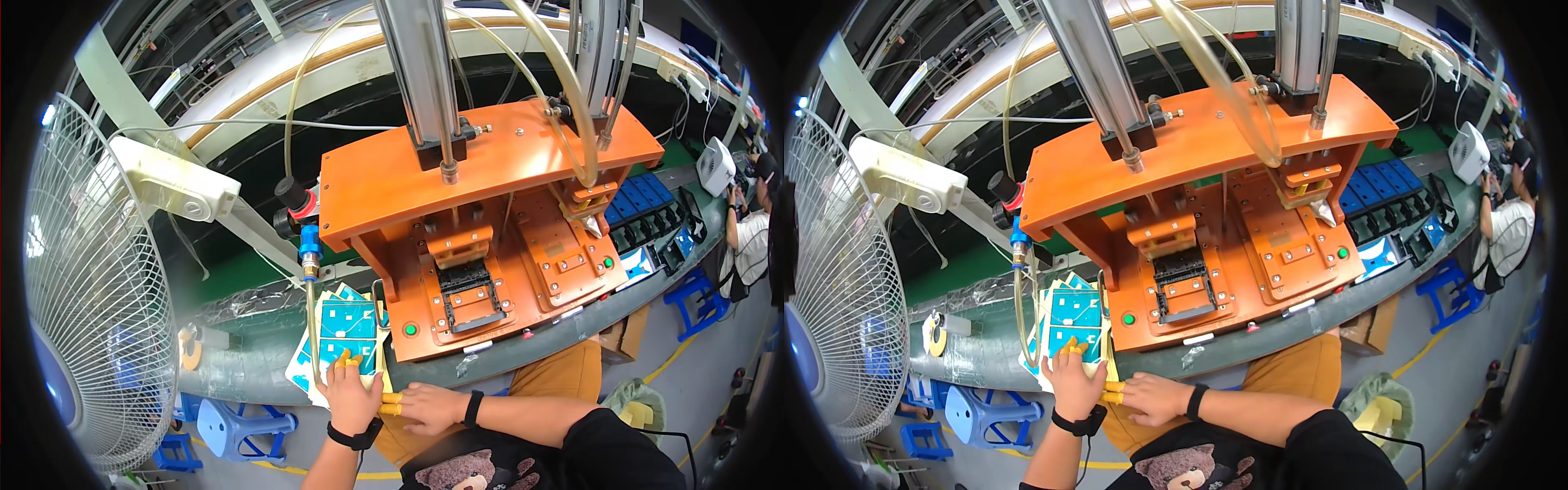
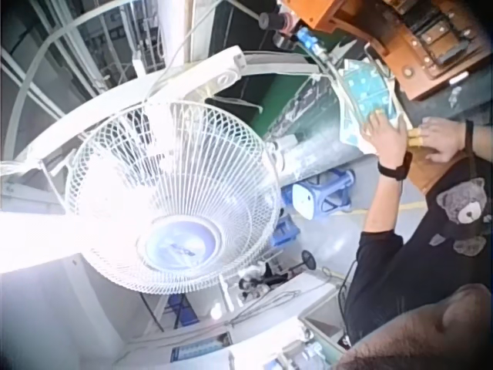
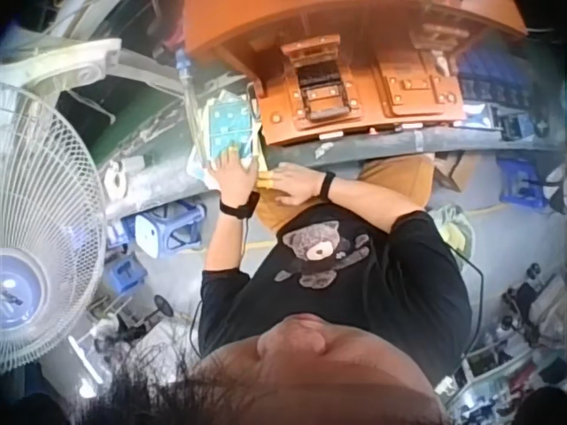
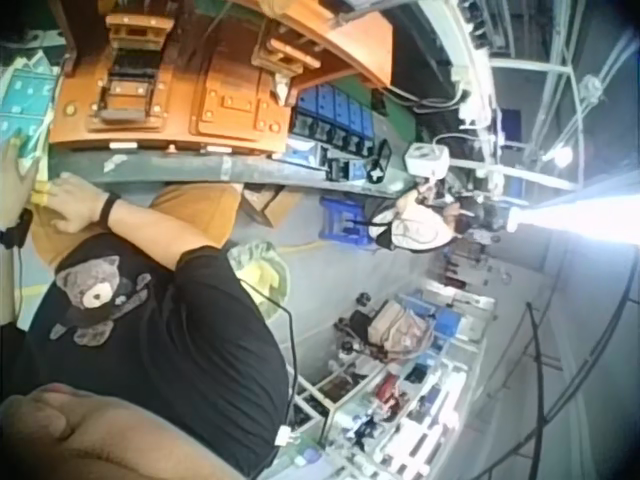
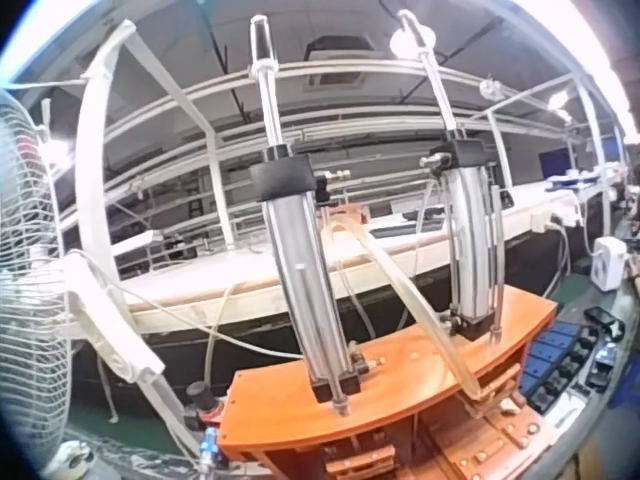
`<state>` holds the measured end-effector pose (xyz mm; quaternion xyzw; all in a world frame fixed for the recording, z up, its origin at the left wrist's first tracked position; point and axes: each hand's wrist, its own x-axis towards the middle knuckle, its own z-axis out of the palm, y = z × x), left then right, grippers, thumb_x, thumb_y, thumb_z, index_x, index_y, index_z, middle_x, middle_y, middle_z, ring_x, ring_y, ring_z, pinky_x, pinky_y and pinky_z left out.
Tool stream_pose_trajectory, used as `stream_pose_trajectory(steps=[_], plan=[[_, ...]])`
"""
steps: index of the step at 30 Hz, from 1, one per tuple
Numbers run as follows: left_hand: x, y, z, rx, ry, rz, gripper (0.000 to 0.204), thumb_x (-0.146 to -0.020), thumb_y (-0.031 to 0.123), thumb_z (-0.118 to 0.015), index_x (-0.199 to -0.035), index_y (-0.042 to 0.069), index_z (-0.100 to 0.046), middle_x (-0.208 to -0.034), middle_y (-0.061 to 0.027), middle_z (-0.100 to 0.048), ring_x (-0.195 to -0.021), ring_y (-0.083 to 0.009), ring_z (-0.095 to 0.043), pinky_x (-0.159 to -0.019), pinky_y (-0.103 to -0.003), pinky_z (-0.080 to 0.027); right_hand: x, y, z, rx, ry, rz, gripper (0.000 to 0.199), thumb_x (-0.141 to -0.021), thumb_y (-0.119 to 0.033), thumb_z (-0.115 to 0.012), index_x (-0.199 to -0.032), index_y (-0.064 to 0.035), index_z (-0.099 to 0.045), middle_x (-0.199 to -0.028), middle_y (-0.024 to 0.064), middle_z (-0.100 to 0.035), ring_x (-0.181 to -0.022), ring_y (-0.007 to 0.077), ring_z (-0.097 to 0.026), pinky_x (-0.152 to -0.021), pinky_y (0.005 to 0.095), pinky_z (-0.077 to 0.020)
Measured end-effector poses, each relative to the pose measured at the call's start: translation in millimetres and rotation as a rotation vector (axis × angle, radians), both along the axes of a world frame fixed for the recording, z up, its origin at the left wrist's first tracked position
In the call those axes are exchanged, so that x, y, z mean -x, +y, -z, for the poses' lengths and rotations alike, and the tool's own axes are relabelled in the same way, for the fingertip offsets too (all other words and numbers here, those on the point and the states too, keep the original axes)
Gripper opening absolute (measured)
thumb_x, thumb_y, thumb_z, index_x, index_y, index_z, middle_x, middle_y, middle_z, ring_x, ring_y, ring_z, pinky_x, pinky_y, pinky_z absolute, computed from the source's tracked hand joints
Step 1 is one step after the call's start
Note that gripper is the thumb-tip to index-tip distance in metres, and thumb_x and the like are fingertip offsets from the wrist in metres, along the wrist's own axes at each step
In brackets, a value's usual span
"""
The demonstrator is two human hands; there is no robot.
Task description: Operating a pneumatic heat press or punch machine to process small plastic/electronic components.
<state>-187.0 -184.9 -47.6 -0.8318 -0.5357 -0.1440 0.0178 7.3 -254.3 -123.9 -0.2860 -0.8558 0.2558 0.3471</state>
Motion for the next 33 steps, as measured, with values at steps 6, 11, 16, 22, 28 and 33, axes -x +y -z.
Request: stream_pose_trajectory(steps=[6,11,16,22,28,33], plan=[[6,6,-3,-0.064,-0.095,0.042,0.045,-0.081,0.03,-0.087,-0.118,0.009,-0.071,-0.125,-0.0139,-0.07,-0.124,-0.0355,-0.06,-0.117,-0.06,-0.03,-6,1,0,0.048,-0.094,-0.046,0.051,-0.089,-0.035,-0.071,-0.127,-0.0016,-0.062,-0.116,0.016,-0.063,-0.107,0.033,-0.061,-0.094,0.0446,-0.0452],[43,61,-12,0.096,-0.493,-0.047,0.033,-0.084,0.024,-0.088,-0.109,0.007,-0.075,-0.106,-0.0161,-0.077,-0.102,-0.0369,-0.072,-0.09,-0.047,-0.054,-9,-1,1,0.048,-0.02,-0.019,0.072,-0.088,-0.033,-0.07,-0.15,-0.0024,-0.05,-0.123,0.016,-0.064,-0.113,0.0322,-0.062,-0.096,0.0438,-0.0445],[179,148,10,0.139,-0.764,-0.288,0.018,-0.091,0.011,-0.082,-0.104,0.0,-0.076,-0.099,-0.01,-0.078,-0.088,-0.0199,-0.072,-0.08,-0.036,-0.055,-3,-1,-13,0.112,-0.052,-0.104,0.083,-0.089,-0.035,-0.069,-0.161,-0.0042,-0.041,-0.135,0.0174,-0.063,-0.118,0.0322,-0.061,-0.098,0.045,-0.0436],[166,116,-66,-0.304,-0.47,-0.256,0.018,-0.094,0.009,-0.077,-0.107,-0.003,-0.073,-0.104,-0.0147,-0.074,-0.099,-0.0309,-0.069,-0.093,-0.042,-0.052,-32,-15,-53,0.011,-0.008,-0.034,0.069,-0.092,-0.028,-0.07,-0.155,-0.009,-0.049,-0.155,0.0194,-0.05,-0.117,0.0335,-0.062,-0.098,0.0452,-0.0474],[139,-30,-141,-0.135,-0.329,-0.107,0.019,-0.089,0.008,-0.078,-0.105,-0.001,-0.073,-0.102,-0.0138,-0.075,-0.097,-0.0299,-0.07,-0.094,-0.039,-0.052,-125,-42,-164,-0.357,0.099,0.588,0.049,-0.086,-0.021,-0.079,-0.132,-0.0086,-0.07,-0.143,0.0144,-0.061,-0.117,0.0336,-0.06,-0.095,0.0452,-0.051],[69,-96,-174,0.508,-0.673,0.0,0.018,-0.091,-0.004,-0.078,-0.108,0.0,-0.077,-0.118,-0.0116,-0.074,-0.105,-0.0188,-0.07,-0.091,-0.032,-0.056,-176,-11,-181,-0.392,-0.137,0.713,0.032,-0.084,-0.017,-0.082,-0.114,-0.0086,-0.075,-0.123,0.0103,-0.068,-0.114,0.0321,-0.063,-0.096,0.0449,-0.0516]])
